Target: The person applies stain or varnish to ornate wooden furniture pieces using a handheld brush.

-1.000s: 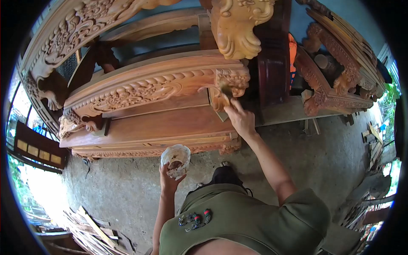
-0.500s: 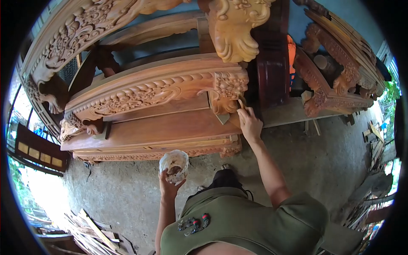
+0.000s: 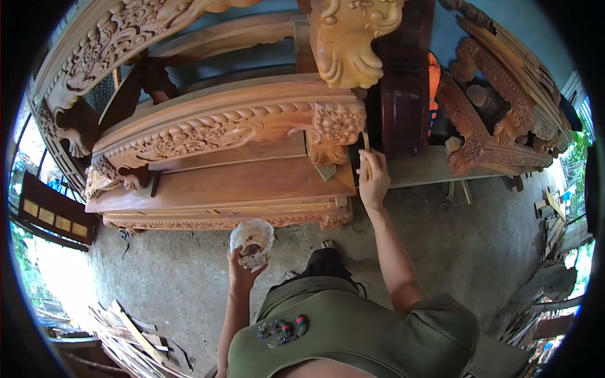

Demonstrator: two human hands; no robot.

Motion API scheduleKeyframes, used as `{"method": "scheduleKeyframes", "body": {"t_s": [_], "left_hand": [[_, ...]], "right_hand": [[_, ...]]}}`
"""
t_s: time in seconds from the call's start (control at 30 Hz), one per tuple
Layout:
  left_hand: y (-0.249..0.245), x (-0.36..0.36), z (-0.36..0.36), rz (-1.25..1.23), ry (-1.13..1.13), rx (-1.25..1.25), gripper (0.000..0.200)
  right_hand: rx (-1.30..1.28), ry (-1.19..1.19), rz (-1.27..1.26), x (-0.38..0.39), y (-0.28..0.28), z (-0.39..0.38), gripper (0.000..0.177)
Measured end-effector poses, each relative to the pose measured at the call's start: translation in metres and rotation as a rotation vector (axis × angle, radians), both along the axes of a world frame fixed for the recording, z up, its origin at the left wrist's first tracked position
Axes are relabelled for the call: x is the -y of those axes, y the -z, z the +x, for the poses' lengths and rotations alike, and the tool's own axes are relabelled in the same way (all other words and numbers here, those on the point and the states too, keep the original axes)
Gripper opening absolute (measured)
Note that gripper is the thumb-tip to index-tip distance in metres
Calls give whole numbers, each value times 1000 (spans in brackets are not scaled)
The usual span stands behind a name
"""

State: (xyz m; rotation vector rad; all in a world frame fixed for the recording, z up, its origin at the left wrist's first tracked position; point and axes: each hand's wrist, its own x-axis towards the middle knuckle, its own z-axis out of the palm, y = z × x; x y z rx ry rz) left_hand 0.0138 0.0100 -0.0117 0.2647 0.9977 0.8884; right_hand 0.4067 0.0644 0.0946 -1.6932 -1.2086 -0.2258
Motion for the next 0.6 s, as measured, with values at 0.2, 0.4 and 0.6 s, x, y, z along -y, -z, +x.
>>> {"method": "scheduleKeyframes", "body": {"t_s": [0.2, 0.4, 0.6], "left_hand": [[0, 0, 12, -41, -3, 0, 60], [2, -1, 11, -20, -53, -17, 60], [-24, 2, 26, 8, -54, -94, 66]], "right_hand": [[-14, -213, -255, -11, 22, -9, 9], [-60, -52, 86, -16, 9, -10, 12], [-417, -810, -234, 5, -32, -63, 17]]}}
